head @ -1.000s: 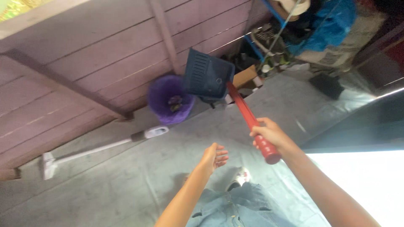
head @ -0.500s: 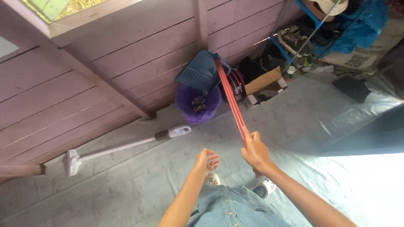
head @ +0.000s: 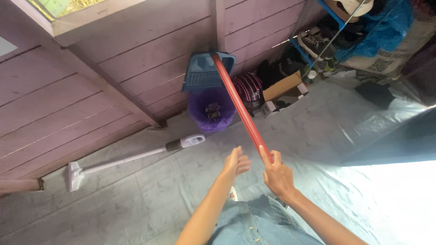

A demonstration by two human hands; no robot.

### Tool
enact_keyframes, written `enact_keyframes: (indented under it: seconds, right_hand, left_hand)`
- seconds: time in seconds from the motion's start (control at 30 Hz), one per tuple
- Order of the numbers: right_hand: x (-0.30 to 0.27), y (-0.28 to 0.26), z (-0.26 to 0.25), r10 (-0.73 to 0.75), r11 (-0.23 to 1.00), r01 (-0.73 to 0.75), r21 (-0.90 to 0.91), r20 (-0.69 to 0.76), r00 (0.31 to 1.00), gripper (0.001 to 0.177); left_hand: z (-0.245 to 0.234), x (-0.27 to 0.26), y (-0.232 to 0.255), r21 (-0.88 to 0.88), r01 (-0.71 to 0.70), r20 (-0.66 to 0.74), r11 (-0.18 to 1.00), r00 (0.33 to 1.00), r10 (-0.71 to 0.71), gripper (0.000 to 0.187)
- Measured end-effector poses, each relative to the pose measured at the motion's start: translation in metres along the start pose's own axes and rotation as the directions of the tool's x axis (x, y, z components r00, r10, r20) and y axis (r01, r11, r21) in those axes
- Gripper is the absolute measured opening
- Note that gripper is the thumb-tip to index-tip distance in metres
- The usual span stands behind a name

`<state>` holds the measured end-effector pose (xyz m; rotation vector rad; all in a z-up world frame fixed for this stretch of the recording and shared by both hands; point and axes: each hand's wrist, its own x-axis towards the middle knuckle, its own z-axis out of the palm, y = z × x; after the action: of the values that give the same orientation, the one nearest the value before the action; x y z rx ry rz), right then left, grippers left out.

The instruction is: Sweep the floor with a broom and dustpan, then vacuum the area with a handheld vacuum, and finally clean out the vacuum's dust bin and filter.

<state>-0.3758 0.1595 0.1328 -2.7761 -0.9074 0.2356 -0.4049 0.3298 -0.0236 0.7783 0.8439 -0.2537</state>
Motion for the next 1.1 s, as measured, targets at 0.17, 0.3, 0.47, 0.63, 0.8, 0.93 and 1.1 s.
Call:
enact_keyframes:
  seconds: [0.17, 0.3, 0.47, 0.63, 0.8, 0.93, 1.1]
  right_hand:
    - [-0.017, 0.003, 0.008, -0.072, 0.997, 0.071, -0.013, -0.079, 0.994, 0.087]
    - [-0.027, -0.007, -0.022, 0.089, 0.991, -0.084, 0.099, -0.044, 0.995, 0.087]
    - [-0.024, 0.002, -0.014, 0.215, 0.925, -0.260, 0.276, 0.183, 0.959, 0.094]
    - [-0.025, 0.006, 0.008, 0.225, 0.882, -0.283, 0.376, 0.192, 0.955, 0.087]
    - [-0.014, 0.005, 0.007, 0.215, 0.874, -0.291, 0.389, 0.229, 0.949, 0.085]
    - [-0.020, 0.017, 0.000, 0.246, 0.868, -0.307, 0.391, 0.200, 0.948, 0.085]
    - [-0.009, 0.023, -0.095, 0.365, 0.507, -0.588, 0.630, 0.461, 0.809, 0.074]
  left_hand:
    - [0.064, -0.002, 0.022, 0.042, -0.189, 0.022, 0.981, 0.982, 0.188, 0.081]
    - [0.078, 0.002, 0.001, -0.050, -0.503, 0.100, 0.863, 0.857, 0.505, 0.068]
    - [0.071, -0.014, 0.006, -0.168, -0.308, 0.085, 0.937, 0.942, 0.325, 0.058]
    - [0.057, -0.013, 0.000, -0.138, -0.311, 0.110, 0.940, 0.939, 0.327, 0.056]
    - [0.049, 0.001, 0.005, -0.064, -0.317, 0.116, 0.946, 0.939, 0.323, 0.049]
    - [0.071, -0.032, 0.021, -0.051, -0.238, 0.097, 0.970, 0.965, 0.242, 0.057]
    - [0.125, -0.045, 0.047, 0.068, -0.300, 0.183, 0.951, 0.941, 0.284, 0.055]
